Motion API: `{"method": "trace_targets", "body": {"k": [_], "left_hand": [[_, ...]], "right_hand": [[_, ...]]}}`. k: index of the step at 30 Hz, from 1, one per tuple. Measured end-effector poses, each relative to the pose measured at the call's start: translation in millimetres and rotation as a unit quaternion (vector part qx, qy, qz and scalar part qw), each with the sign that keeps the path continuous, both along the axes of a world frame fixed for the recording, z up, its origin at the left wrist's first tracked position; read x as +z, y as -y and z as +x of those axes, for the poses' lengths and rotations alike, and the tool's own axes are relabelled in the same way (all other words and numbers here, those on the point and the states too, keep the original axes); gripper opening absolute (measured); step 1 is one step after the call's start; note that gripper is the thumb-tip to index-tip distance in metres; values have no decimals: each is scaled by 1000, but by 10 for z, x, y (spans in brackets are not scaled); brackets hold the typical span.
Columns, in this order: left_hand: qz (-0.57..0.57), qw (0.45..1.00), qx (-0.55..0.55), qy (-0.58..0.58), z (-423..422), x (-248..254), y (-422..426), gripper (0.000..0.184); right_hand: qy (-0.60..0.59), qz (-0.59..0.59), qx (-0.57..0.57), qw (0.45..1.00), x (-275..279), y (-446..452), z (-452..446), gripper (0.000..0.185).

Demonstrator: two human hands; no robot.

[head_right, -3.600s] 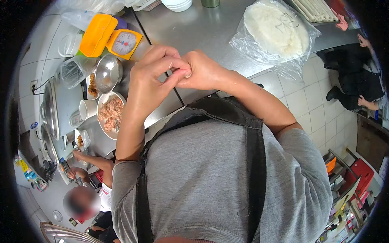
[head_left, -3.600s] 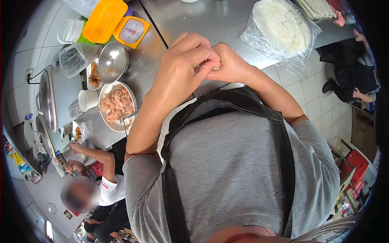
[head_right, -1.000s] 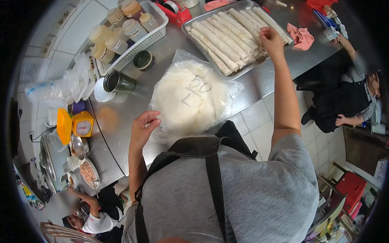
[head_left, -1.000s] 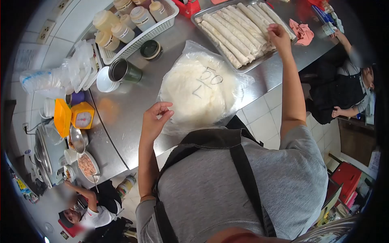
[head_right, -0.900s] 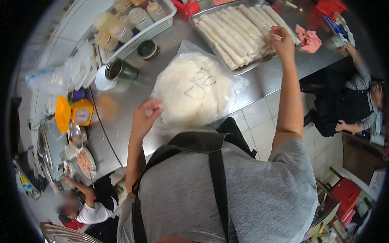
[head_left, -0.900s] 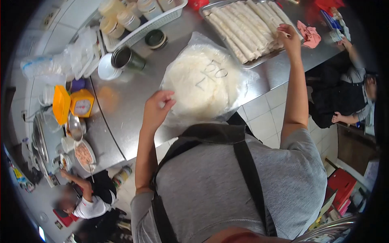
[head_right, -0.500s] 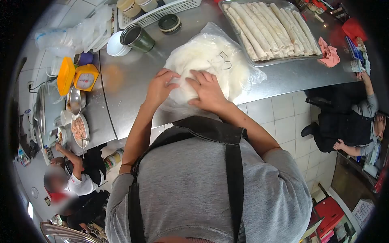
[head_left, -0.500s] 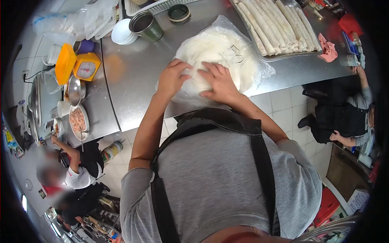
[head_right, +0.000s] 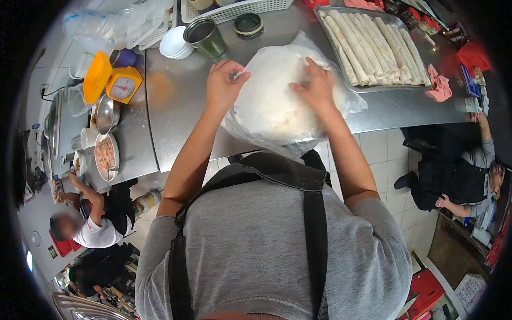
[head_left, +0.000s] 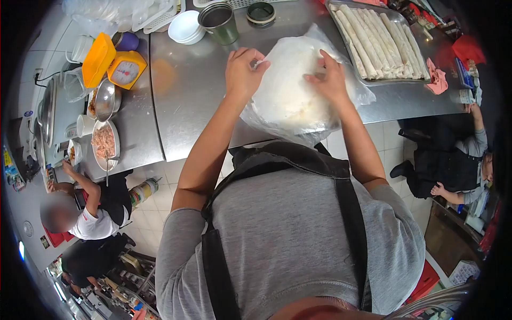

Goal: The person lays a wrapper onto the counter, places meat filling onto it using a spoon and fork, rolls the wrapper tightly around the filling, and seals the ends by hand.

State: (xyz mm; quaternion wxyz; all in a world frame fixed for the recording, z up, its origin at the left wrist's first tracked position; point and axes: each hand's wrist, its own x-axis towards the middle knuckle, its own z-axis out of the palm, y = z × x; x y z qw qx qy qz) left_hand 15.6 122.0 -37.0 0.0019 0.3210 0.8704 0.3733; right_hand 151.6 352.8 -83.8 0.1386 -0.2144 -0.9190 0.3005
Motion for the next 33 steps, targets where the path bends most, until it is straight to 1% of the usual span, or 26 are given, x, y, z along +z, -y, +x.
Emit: {"method": "trace_targets", "body": {"k": [1, 3, 4, 6, 7, 8, 9, 11, 12, 13, 14, 16, 17, 18, 19, 20, 21, 22, 24, 25, 27, 29, 30, 31, 32, 33], "left_hand": [[99, 993, -11, 63, 1, 50, 51, 26], [291, 938, -33, 185, 39, 144, 188, 18], [331, 921, -32, 201, 67, 300, 296, 17], [410, 882, -26, 231, 112, 624, 642, 16], [435, 866, 11, 246, 130, 694, 835, 17], [461, 847, 48, 258, 137, 763, 1039, 19], [487, 827, 85, 268, 107, 820, 1236, 21], [515, 792, 146, 292, 55, 652, 1646, 22], [521, 776, 186, 304, 67, 496, 1854, 21], [526, 756, 227, 317, 99, 318, 2051, 21], [546, 732, 251, 322, 153, 122, 2240, 26], [513, 752, 278, 305, 316, -262, 2573, 29], [495, 762, 290, 299, 396, -444, 2730, 30], [365, 820, 306, 318, 445, -660, 2930, 35], [228, 859, 315, 333, 483, -603, 3034, 40], [291, 832, 314, 352, 603, -571, 3056, 47], [261, 854, 326, 311, 660, -502, 3074, 50], [229, 872, 339, 268, 699, -457, 3121, 52], [186, 894, 356, 200, 709, -303, 3227, 53], [153, 916, 340, 145, 670, -246, 3353, 51], [83, 949, 304, 36, 537, -147, 3666, 49], [28, 932, 361, -36, 374, 156, 4067, 38], [-32, 919, 376, -116, 270, 153, 4418, 34], [-86, 901, 389, -170, 202, 295, 4702, 32], [-148, 874, 429, -176, 152, 372, 4975, 30], [-219, 852, 433, -198, 107, 351, 5296, 30]], "right_hand": [[8, -85, 26, 996, 41, -71, -13, 78], [26, -254, 78, 964, 112, -151, -33, 83], [-28, -192, 85, 977, 143, -78, -30, 81], [-50, -262, 116, 957, 299, 112, -81, 75], [-60, -295, 136, 944, 422, 245, -145, 71], [-81, -402, 173, 895, 532, 453, -224, 69], [-73, -472, 185, 859, 580, 690, -311, 71], [-51, -603, 205, 770, 675, 1196, -498, 74], [-40, -563, 233, 792, 721, 1467, -605, 78], [-36, -545, 230, 806, 674, 1654, -736, 78], [-30, -526, 226, 819, 536, 1827, -876, 79], [-34, -474, 231, 849, 231, 2092, -1138, 75], [-3, -415, 231, 880, 147, 2192, -1228, 73], [25, -353, 229, 907, 87, 2258, -1306, 72], [52, -288, 225, 930, 60, 2314, -1358, 70], [-15, -162, 246, 956, 29, 2362, -1361, 66], [-85, -33, 263, 961, 25, 2420, -1326, 62], [-155, 94, 277, 944, 60, 2516, -1286, 59], [-142, 128, 344, 919, 200, 2753, -1134, 57], [-137, 145, 378, 904, 260, 2875, -1067, 57], [-97, 156, 411, 893, 41, 3000, -960, 57], [-49, 163, 428, 888, 4, 3021, -1004, 58], [-20, 164, 431, 887, 139, 3012, -1079, 59], [12, 163, 431, 887, 262, 3036, -1117, 60], [15, 179, 424, 887, 348, 3097, -1213, 61], [-13, 150, 432, 889, 448, 3211, -1314, 60]]}}
